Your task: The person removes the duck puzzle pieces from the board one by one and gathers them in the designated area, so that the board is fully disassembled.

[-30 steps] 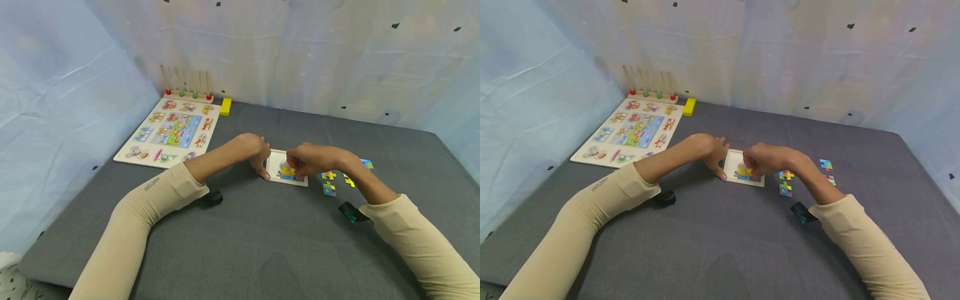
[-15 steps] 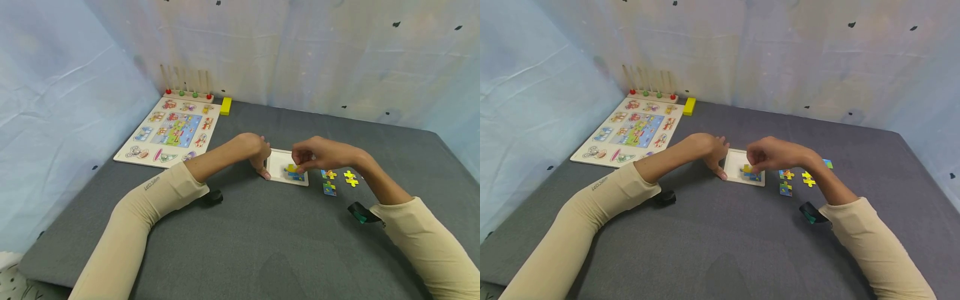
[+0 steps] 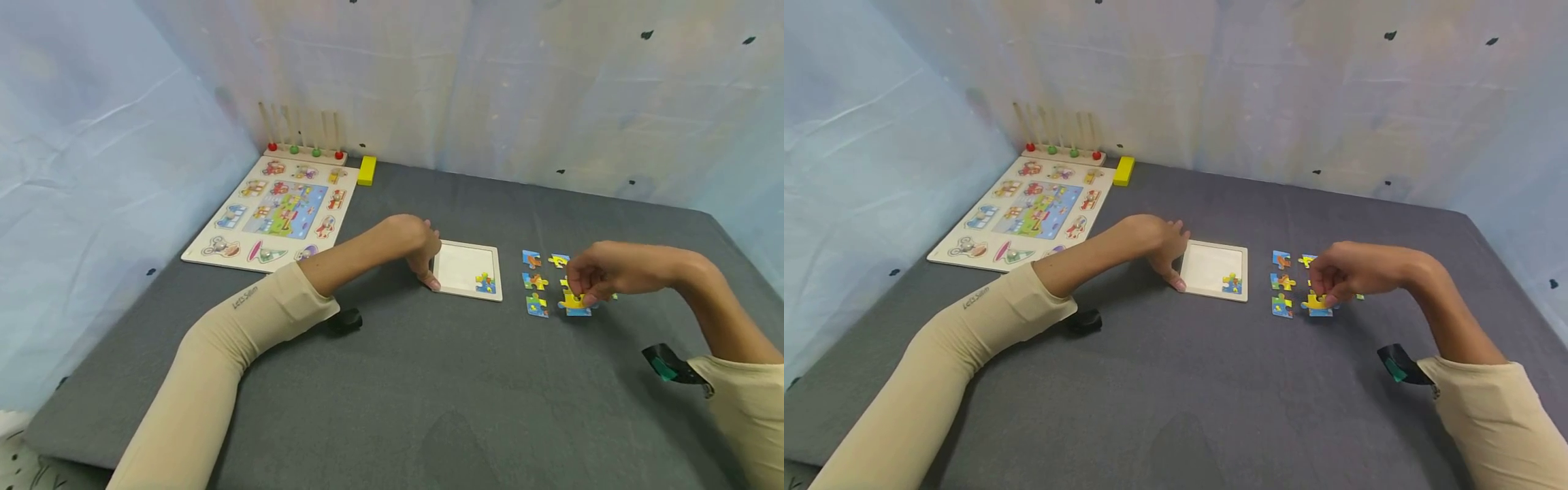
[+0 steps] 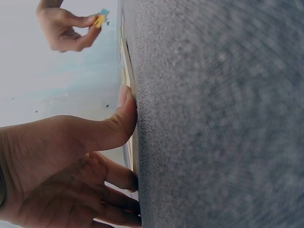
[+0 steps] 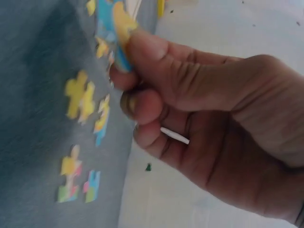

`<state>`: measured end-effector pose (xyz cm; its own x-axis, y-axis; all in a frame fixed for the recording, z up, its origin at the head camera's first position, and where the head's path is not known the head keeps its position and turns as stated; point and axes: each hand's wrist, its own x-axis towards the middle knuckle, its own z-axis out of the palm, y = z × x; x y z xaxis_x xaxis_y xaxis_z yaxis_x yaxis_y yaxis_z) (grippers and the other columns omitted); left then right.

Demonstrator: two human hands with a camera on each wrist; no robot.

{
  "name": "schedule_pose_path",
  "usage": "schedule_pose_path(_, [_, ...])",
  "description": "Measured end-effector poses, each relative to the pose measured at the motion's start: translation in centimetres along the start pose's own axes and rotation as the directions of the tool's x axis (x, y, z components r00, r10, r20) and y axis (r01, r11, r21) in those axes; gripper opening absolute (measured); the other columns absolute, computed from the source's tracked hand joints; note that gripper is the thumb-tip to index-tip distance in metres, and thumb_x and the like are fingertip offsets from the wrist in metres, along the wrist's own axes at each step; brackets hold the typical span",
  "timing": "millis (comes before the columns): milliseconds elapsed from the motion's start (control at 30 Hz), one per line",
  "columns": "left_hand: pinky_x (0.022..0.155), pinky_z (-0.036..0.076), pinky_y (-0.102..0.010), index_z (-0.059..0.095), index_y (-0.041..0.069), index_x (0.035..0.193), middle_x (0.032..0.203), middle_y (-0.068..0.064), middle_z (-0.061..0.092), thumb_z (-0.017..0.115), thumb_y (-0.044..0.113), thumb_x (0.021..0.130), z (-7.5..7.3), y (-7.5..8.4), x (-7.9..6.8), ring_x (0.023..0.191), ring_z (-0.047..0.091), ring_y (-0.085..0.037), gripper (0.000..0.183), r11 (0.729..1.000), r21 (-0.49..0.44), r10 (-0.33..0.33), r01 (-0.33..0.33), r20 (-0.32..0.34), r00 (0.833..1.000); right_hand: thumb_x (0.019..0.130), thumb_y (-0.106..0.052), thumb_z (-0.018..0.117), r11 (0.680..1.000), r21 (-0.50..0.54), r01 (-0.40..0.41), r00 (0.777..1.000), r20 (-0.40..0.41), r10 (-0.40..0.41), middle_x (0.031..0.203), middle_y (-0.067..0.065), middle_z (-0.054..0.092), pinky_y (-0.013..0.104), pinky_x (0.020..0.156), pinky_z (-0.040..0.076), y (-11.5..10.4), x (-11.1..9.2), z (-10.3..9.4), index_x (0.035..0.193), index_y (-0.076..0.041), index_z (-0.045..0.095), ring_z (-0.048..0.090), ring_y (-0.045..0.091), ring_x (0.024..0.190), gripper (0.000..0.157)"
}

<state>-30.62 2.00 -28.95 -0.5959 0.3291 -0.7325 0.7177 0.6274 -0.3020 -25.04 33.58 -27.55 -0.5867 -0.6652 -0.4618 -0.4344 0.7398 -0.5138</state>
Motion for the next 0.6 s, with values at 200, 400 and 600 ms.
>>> schedule_pose_path(200, [0.136, 0.004, -0.049, 0.008, 0.006, 0.169, 0.177, -0.016, -0.002, 0.041, 0.079, 0.097, 0.1, -0.1, 0.0, 0.165, -0.007, -0.036, 0.107, 1.0, -0.005, 0.0, 0.0, -0.003, 1.0, 0.092, -0.01, 0.078, 0.993, -0.008, -0.119, 0.991, 0.066, 0.119, 0.077, -0.005, 0.059, 0.024, 0.059, 0.048, 0.9, 0.9, 0.8, 0.092, -0.011, 0.061, 0.054, 0.004, 0.066, 0.017])
schedule_pose_path(400, [0.136, 0.004, -0.049, 0.009, 0.007, 0.169, 0.177, -0.016, -0.001, 0.041, 0.081, 0.096, 0.1, -0.1, -0.1, 0.165, -0.006, -0.036, 0.108, 1.0, -0.004, 0.0, 0.0, -0.01, 1.0, 0.09, -0.014, 0.081, 0.968, -0.068, -0.242, 0.966, 0.074, 0.247, 0.076, -0.002, 0.059, 0.024, 0.061, 0.049, 0.4, 1.7, 1.2, 0.088, -0.009, 0.059, 0.056, 0.009, 0.066, 0.023])
schedule_pose_path(600, [0.136, 0.003, -0.049, 0.009, 0.005, 0.168, 0.177, -0.018, -0.002, 0.04, 0.08, 0.097, 0.1, -0.1, 0.0, 0.165, -0.006, -0.037, 0.108, 1.0, 0.009, 0.003, -0.003, -0.004, 1.0, 0.092, -0.019, 0.08, 0.961, -0.114, -0.254, 0.963, 0.065, 0.262, 0.079, -0.002, 0.062, 0.025, 0.063, 0.051, 0.1, 1.4, 1.0, 0.091, -0.01, 0.06, 0.058, 0.01, 0.071, 0.022])
